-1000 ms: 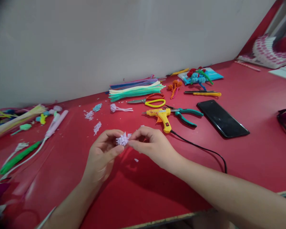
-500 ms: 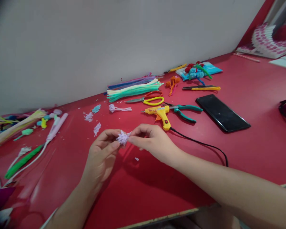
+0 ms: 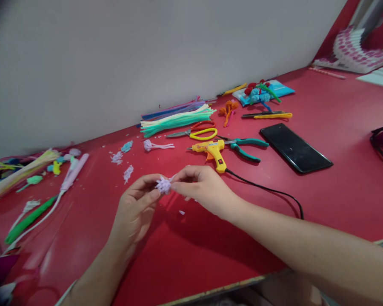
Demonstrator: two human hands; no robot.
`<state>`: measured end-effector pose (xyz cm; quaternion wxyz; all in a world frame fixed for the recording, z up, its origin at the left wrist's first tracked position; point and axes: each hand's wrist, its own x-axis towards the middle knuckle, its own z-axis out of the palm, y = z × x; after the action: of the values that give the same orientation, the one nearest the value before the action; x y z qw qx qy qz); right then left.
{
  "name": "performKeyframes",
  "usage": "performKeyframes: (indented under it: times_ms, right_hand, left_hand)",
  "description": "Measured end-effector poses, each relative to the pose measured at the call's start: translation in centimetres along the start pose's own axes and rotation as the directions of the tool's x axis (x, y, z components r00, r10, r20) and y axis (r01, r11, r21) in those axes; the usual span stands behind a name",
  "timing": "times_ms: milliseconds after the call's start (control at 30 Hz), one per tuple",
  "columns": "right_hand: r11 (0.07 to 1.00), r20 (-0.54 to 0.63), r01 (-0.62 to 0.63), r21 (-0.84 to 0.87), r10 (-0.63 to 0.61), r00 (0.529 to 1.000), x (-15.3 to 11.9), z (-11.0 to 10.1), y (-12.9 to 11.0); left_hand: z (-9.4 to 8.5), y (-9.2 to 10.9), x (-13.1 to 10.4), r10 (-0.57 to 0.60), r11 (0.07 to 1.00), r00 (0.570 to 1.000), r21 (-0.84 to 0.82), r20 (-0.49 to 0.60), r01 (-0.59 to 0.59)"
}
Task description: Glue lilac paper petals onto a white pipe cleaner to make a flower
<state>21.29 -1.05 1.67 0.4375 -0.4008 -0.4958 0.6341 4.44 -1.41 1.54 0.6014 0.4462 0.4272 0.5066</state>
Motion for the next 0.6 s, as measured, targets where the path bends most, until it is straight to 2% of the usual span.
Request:
performKeyframes:
  times_ms: [333,600]
  right_hand:
    - [0.999,0.006,-0.024,-0.04,0.024,1.0,0.28,-0.18,0.4]
    - [0.997,0.003,-0.021,-0.078,0.021,1.0,0.46,-0.19,0.41]
  left_hand:
    - [0.0,-0.1,0.1,-0.057,0.998,0.998,-0.015,-0.02,0.057]
    - [0.33,0.27,0.11,-0.156,0.986,0.988,-0.065,0.009,0.157]
